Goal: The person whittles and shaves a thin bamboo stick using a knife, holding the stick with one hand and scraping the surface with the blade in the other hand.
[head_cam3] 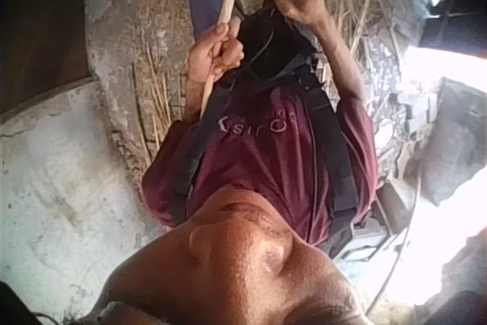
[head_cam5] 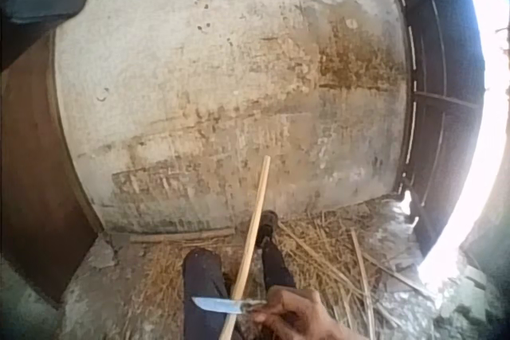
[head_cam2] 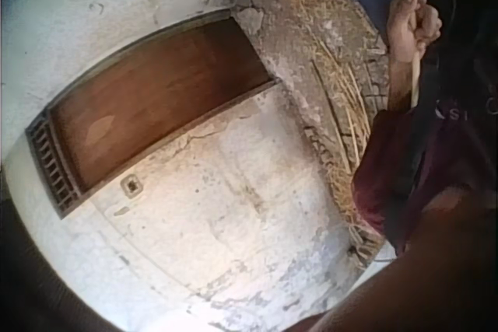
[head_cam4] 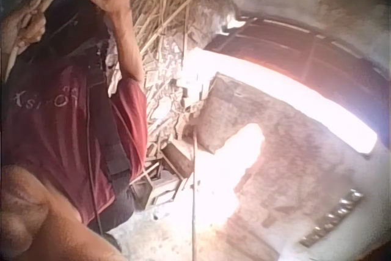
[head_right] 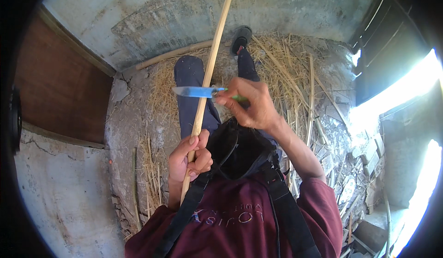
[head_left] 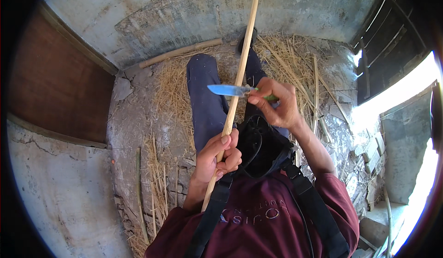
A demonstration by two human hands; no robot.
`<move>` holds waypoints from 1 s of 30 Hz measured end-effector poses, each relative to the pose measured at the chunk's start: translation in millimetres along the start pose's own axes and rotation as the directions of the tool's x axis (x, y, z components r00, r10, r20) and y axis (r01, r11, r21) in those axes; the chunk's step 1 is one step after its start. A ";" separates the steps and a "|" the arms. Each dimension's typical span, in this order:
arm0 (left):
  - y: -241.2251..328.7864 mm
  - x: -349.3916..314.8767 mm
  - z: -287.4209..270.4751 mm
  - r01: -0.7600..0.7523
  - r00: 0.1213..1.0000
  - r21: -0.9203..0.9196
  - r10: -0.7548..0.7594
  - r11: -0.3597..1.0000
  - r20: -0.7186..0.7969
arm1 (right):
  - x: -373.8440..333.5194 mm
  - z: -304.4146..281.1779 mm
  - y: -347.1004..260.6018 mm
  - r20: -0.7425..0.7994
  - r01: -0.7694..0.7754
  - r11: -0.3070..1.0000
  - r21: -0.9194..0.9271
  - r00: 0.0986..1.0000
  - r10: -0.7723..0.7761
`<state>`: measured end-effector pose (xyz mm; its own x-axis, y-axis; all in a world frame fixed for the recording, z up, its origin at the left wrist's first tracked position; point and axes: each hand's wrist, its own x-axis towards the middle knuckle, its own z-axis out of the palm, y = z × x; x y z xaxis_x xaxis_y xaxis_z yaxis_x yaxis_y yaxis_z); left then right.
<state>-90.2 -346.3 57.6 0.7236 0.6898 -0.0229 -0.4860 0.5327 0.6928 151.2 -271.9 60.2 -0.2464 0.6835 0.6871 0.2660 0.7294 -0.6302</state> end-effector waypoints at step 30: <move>7.6 -8.4 -3.3 0.019 0.969 0.192 0.029 0.981 -0.243 | 85.1 -17.8 84.0 -0.041 0.032 0.994 -0.103 0.998 -0.037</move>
<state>-101.6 -346.4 60.7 0.5683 0.8034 -0.1777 -0.3692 0.4419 0.8176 169.1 -153.0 72.2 -0.2177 0.6546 0.7240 0.3528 0.7444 -0.5669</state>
